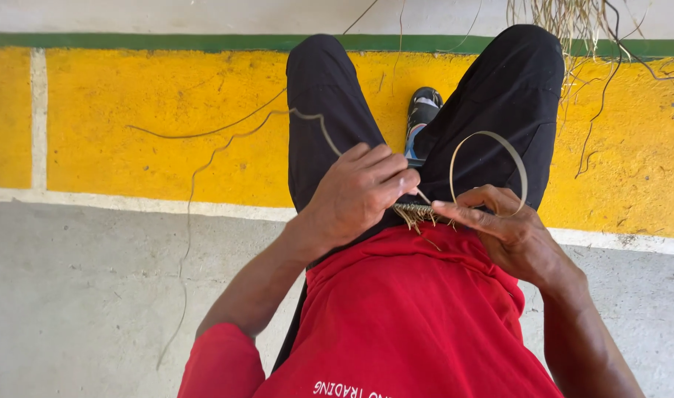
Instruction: Weaving a small circular object using thin natural fibers.
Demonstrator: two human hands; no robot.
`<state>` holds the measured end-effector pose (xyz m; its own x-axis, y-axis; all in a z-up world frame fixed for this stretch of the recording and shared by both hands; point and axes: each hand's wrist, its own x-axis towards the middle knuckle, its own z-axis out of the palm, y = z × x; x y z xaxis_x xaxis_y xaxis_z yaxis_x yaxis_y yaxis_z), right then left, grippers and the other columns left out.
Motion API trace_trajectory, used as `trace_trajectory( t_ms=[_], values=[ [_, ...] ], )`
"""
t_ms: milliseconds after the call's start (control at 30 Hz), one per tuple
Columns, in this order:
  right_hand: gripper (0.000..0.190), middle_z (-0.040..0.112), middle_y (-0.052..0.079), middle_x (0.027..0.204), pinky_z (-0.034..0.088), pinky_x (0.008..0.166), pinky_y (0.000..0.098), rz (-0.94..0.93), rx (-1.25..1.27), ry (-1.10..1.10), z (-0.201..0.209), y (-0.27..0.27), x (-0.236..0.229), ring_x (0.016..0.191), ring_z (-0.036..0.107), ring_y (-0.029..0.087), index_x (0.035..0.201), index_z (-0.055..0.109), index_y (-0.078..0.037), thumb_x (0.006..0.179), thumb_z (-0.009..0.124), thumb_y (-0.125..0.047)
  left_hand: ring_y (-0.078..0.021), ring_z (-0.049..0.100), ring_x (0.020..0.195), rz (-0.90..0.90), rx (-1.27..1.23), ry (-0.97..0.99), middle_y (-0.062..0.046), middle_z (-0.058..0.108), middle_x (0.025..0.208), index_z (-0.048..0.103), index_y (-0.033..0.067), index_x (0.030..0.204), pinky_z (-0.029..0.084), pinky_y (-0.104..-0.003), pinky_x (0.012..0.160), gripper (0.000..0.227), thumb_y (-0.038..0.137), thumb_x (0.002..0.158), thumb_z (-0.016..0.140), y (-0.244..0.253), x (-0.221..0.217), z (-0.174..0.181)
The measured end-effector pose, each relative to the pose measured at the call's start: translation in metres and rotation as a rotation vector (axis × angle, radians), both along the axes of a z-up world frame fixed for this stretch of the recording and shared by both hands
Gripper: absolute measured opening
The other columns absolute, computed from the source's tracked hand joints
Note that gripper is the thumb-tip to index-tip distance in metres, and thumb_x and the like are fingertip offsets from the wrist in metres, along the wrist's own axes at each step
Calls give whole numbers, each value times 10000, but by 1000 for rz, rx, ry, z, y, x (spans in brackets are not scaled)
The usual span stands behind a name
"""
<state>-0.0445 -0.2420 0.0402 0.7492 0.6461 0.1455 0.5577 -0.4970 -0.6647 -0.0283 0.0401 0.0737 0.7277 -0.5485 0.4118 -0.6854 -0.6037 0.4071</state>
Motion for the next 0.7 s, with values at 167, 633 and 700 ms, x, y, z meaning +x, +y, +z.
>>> trace_trajectory(
  t_ms=[167,633,700],
  values=[
    [751,673,54,1123,591,813,361,12,-2,158,8,7,3,981,664,240,1423,582,-321,808,664,102,-170,602,940,-108,-67,134,6,596,929,683,129,1004,457,-354,837,42,126,983,647,2,7,-8],
    [207,722,56,1084,589,918,351,-19,381,229,-26,6,-7,1065,710,226,1118,668,-99,923,702,-41,-175,606,839,60,-323,243,-15,660,982,688,84,1053,510,-314,740,217,153,890,813,-14,-58,-42],
    [198,726,47,1071,594,921,347,-17,372,214,-31,5,-8,1067,712,219,1115,680,-111,930,698,-43,-175,606,830,38,-356,257,-22,655,985,683,71,1066,514,-313,724,243,139,877,820,-13,-57,-41]
  ],
)
